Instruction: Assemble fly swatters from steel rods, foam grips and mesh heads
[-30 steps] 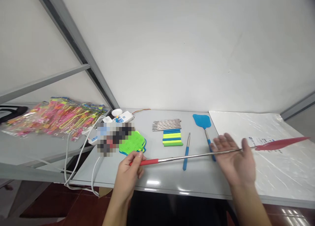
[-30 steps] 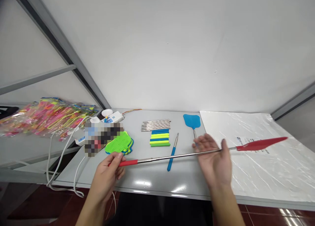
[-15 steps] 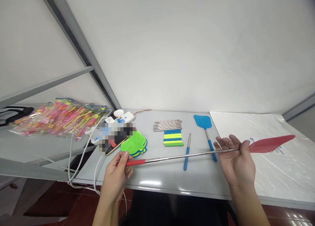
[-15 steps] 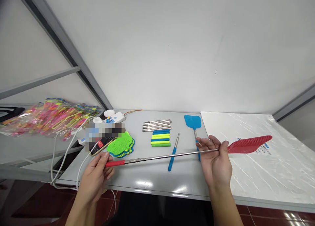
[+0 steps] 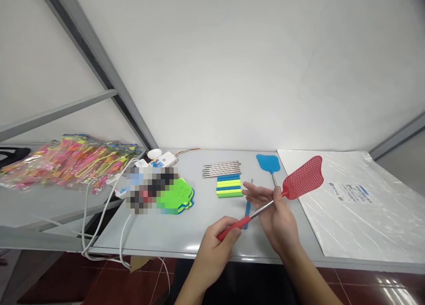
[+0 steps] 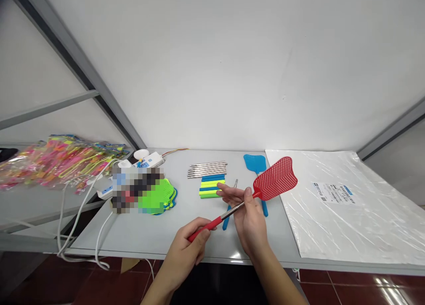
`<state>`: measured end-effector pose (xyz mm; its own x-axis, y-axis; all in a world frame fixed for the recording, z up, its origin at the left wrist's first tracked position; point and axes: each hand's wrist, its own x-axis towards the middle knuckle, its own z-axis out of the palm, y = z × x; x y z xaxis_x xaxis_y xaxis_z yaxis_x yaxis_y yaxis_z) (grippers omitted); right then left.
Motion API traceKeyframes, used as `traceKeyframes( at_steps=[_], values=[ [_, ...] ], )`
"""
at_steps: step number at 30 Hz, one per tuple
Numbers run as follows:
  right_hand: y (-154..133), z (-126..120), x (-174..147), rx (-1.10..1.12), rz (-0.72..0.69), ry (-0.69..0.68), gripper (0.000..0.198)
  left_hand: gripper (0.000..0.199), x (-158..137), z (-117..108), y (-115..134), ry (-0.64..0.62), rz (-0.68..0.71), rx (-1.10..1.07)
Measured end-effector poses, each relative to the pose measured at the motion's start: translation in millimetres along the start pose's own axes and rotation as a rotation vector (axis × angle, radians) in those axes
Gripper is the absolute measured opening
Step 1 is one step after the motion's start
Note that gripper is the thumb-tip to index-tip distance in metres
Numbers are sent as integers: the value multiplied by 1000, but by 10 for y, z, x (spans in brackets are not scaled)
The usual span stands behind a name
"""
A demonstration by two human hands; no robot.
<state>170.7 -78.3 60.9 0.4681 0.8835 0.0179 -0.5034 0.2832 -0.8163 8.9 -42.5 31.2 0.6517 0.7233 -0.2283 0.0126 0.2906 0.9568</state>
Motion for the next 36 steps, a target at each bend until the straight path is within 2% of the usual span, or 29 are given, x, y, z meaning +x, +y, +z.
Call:
traceKeyframes(
  at_steps=[3, 5, 8, 10, 15, 19, 24, 26, 29, 30, 33, 36],
  values=[
    [-55, -131, 79, 41, 96, -83, 55, 37, -25, -20, -12, -11, -43, -77],
    [-86, -215, 123, 143, 113, -32, 61, 38, -39, -60, -5, 9, -60, -125],
    [-167, -310, 191, 228, 62, 182, 49, 37, -59, -138, 17, 22, -78, -128],
    [-234, -327, 228, 191, -6, 259, 35, 38, -69, -173, 40, 6, -93, -113],
    [-295, -199, 215, 87, -151, 260, 28, 39, -67, -118, 86, 47, -109, -145],
    [-244, -114, 164, 44, -159, 269, 26, 37, -47, -32, 93, 58, -97, -171],
    [-238, -179, 206, -13, -166, 291, 36, 40, -38, 43, 135, 2, -105, -179],
    [-194, -189, 185, -101, -116, 200, 39, 42, -25, 124, 135, -9, -112, -217],
    [-58, -159, 54, -322, 13, -10, 40, 47, 41, 326, 81, -39, -122, -295],
    [-14, -155, 0, -411, 49, -27, 38, 51, 75, 404, 57, -64, -130, -298],
    [25, -234, -103, -702, 80, 80, 30, 58, 198, 609, 15, -160, -112, -178],
    [-124, -455, -55, -947, 62, 163, 36, 42, 324, 740, 59, -262, 76, 179]
  ],
)
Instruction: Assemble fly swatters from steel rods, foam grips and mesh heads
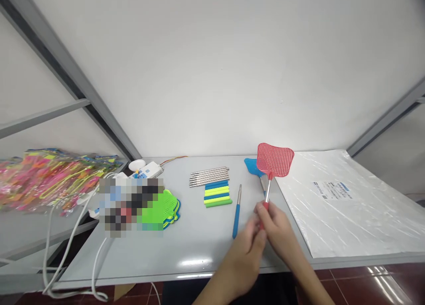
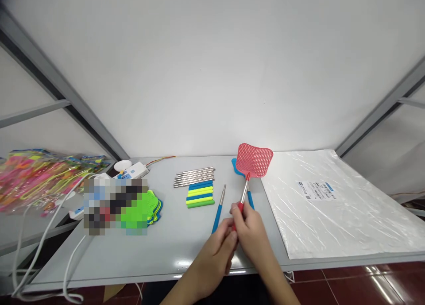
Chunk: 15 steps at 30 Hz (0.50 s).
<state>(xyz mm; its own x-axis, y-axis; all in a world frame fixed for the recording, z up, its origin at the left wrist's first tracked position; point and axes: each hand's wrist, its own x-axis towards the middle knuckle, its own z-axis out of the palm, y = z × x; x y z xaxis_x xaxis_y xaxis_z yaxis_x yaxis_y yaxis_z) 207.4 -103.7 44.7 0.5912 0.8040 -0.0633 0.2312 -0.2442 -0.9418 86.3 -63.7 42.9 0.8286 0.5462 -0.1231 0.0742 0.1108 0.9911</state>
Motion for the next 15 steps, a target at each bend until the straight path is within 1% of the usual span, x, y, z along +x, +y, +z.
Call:
traceKeyframes(
  at_steps=[3, 5, 7, 9, 11, 13, 15],
  values=[
    [44, -323, 187, -204, 29, 21, 40, 26, 162, 33, 74, -30, 196, 418],
    [62, -496, 308, -339, 44, 59, 40, 25, 280, 48, 95, -37, 289, 610],
    [85, -601, 397, -440, 42, 98, 41, 25, 398, 53, 88, -43, 373, 775],
    [116, -634, 445, -472, 26, 104, 42, 23, 505, 40, 61, -34, 440, 921],
    [149, -601, 454, -426, 4, 83, 41, 20, 597, -2, 25, -23, 476, 1031],
    [172, -518, 433, -343, -18, 47, 38, 17, 670, -77, -9, -1, 492, 1085],
    [184, -408, 402, -277, -36, 19, 40, 14, 720, -185, -36, 38, 498, 1079]
  ],
)
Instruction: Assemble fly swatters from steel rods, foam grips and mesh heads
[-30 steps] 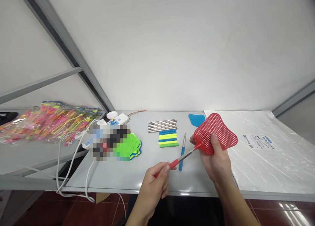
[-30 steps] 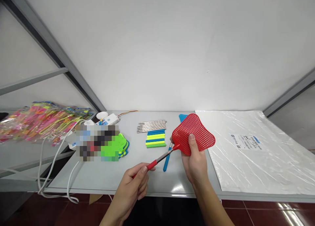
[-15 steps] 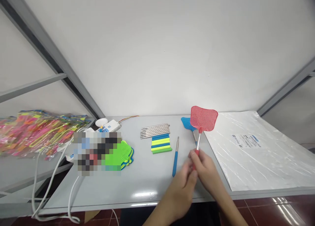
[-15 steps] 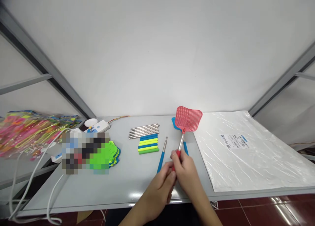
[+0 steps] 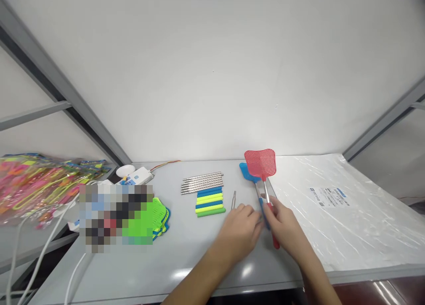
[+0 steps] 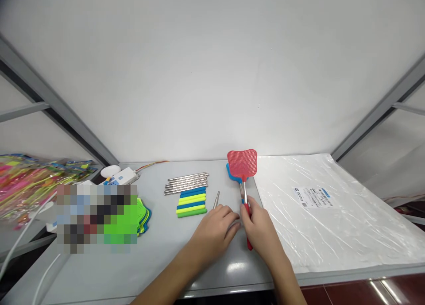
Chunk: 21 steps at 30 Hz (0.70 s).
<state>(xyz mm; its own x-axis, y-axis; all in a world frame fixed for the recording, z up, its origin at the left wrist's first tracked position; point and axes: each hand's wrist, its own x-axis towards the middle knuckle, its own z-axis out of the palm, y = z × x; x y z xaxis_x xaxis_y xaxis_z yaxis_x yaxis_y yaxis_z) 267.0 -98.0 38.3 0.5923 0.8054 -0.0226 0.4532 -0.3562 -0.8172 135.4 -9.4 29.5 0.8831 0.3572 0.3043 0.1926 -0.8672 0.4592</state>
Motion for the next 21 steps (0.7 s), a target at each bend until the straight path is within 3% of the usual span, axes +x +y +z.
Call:
traceKeyframes(
  at_steps=[6, 11, 21],
  values=[
    [-46, 233, -30, 44, -7, 6, 42, 21, -140, -130, -326, 158, -94, -27],
    [-2, 167, 16, -42, 2, -11, 31, 22, -250, -96, -352, 269, -146, -60],
    [113, 81, 124, -380, 27, 53, 41, 21, -260, -51, -246, 145, -62, -104]
  ],
)
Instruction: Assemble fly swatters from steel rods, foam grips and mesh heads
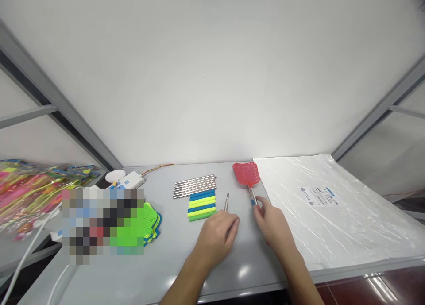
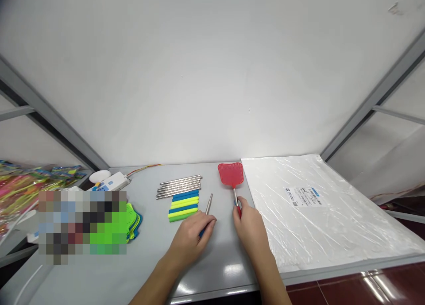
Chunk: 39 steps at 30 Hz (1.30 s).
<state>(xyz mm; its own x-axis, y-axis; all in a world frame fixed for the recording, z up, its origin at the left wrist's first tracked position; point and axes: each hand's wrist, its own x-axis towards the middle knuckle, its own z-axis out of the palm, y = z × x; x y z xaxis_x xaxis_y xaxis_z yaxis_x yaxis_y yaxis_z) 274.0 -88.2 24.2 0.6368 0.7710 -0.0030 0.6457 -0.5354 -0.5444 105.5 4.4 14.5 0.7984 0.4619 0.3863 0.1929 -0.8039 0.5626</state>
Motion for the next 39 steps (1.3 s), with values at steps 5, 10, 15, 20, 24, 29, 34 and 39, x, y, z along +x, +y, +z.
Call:
traceKeyframes(
  at_steps=[5, 10, 15, 20, 24, 29, 34, 39],
  values=[
    [-60, -26, 195, -113, 5, 10, 40, 21, 12, -32, -21, 3, -20, 8],
    [-74, -29, 293, -208, 7, -1, 39, 20, 2, -44, -33, 17, -28, 14],
    [-29, 19, 313, -246, 77, -16, 38, 18, -22, -11, -55, 72, 23, -11],
    [-10, 50, 311, -256, 123, -35, 36, 15, -23, -10, -52, 91, 56, -29],
    [-7, 57, 313, -258, 149, -22, 37, 14, -22, -19, -44, 94, 56, -30],
    [-5, 85, 346, -271, 162, -26, 36, 15, -22, -9, -49, 78, 51, -28],
    [-9, 121, 357, -269, 170, -45, 37, 16, -22, -2, -56, 46, 44, -16],
    [0, 130, 359, -259, 146, -57, 41, 17, -14, -10, -58, 48, 36, -16]
  ],
)
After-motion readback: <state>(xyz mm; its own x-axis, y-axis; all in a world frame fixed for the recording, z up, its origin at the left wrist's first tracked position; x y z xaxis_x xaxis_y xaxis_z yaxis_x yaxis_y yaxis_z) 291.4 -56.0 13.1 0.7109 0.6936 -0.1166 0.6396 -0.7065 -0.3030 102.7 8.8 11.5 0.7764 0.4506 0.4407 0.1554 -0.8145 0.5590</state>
